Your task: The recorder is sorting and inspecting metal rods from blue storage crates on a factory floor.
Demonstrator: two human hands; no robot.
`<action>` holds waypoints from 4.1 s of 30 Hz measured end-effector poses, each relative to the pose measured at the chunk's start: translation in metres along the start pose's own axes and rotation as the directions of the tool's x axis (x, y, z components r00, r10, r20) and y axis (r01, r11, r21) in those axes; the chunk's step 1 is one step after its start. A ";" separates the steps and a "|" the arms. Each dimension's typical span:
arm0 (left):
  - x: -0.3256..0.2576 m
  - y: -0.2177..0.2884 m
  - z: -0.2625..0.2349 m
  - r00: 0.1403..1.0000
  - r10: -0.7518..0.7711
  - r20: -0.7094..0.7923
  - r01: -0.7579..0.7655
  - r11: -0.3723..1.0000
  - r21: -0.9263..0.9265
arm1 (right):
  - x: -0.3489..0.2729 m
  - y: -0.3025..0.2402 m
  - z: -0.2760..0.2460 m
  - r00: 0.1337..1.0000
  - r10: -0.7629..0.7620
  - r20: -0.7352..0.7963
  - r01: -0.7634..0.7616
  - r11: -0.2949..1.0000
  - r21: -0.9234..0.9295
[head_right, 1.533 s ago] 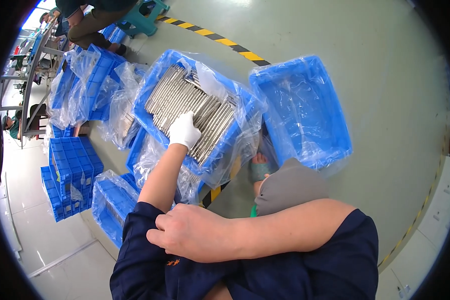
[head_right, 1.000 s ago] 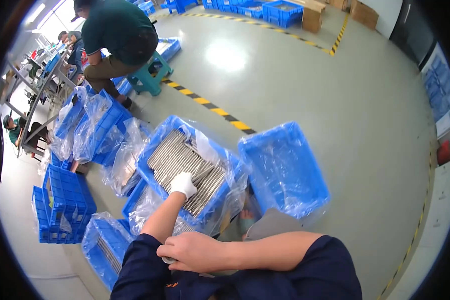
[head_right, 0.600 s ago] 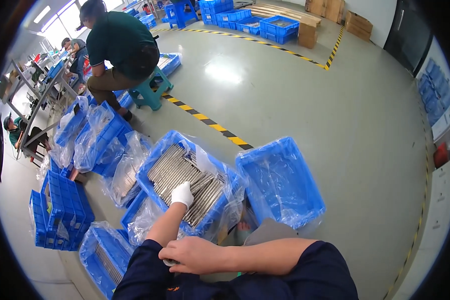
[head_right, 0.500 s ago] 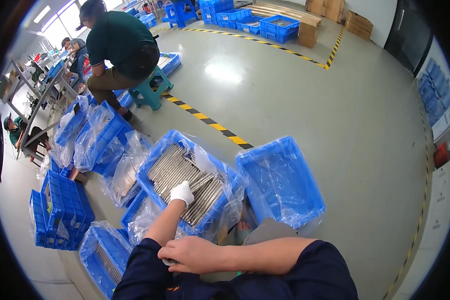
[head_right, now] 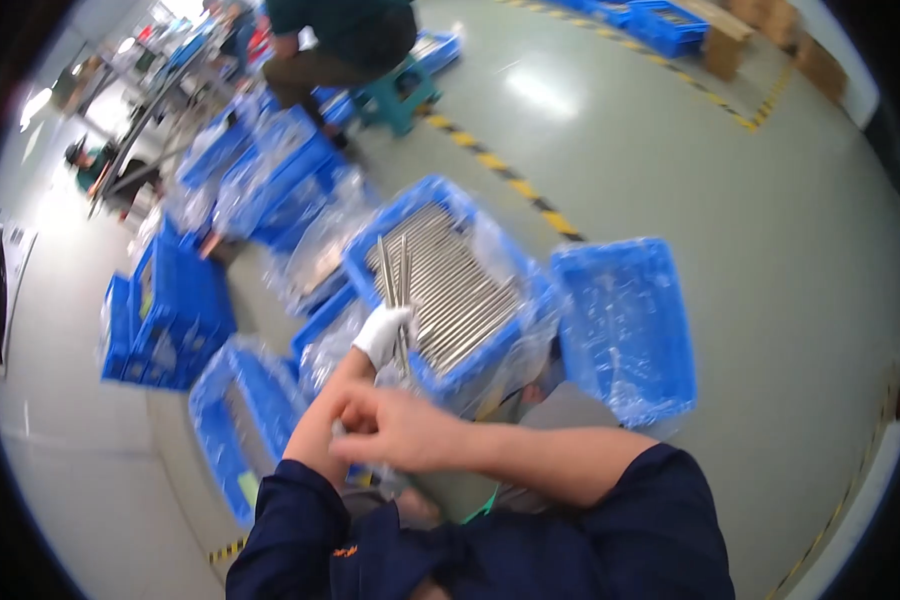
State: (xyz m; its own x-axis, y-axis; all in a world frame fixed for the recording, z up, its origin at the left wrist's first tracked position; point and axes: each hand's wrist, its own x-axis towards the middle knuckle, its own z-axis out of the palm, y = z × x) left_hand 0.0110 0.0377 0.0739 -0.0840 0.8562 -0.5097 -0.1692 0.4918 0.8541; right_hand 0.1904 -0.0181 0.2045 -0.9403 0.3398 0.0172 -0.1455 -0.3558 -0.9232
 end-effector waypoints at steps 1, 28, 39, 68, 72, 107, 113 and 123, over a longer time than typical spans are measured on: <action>-0.017 0.001 -0.007 0.998 0.027 0.064 -0.013 0.977 -0.212 | 0.004 -0.009 0.007 1.000 0.001 0.025 -0.007 0.967 0.254; -0.316 -0.114 0.030 0.956 0.121 0.267 0.006 0.902 -0.431 | -0.020 0.092 0.096 0.856 0.508 0.096 -0.504 0.862 -0.060; -0.249 -0.024 -0.014 0.981 0.181 -0.062 -0.190 0.965 -0.180 | 0.062 0.039 0.044 0.960 0.272 0.073 -0.259 0.954 -0.150; -0.228 -0.030 -0.032 0.977 0.167 -0.132 -0.202 0.921 -0.332 | 0.079 0.060 0.036 0.960 0.275 -0.049 -0.269 0.958 0.101; -0.231 -0.028 -0.031 0.985 0.140 -0.100 -0.170 0.877 -0.450 | 0.078 0.056 0.040 0.935 0.318 -0.155 -0.304 0.946 0.110; -0.248 -0.048 -0.011 0.790 0.204 0.578 0.262 0.741 -0.619 | 0.075 0.068 0.031 0.976 0.184 0.119 -0.166 0.975 -0.149; -0.247 -0.058 -0.010 0.784 0.118 0.610 0.350 0.728 -0.590 | 0.082 0.064 0.016 0.999 0.030 0.045 -0.036 0.990 0.140; -0.251 -0.043 -0.014 0.868 0.161 0.470 -0.005 0.949 -0.315 | 0.080 0.021 -0.033 0.782 -0.109 -0.614 0.201 0.976 0.081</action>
State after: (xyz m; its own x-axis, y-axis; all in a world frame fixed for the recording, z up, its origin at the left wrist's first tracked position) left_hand 0.0261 -0.2009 0.1634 0.3616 0.8964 -0.2563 -0.4696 0.4126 0.7805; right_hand 0.1221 0.0305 0.1739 -0.5303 0.8391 -0.1213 -0.3558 -0.3501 -0.8665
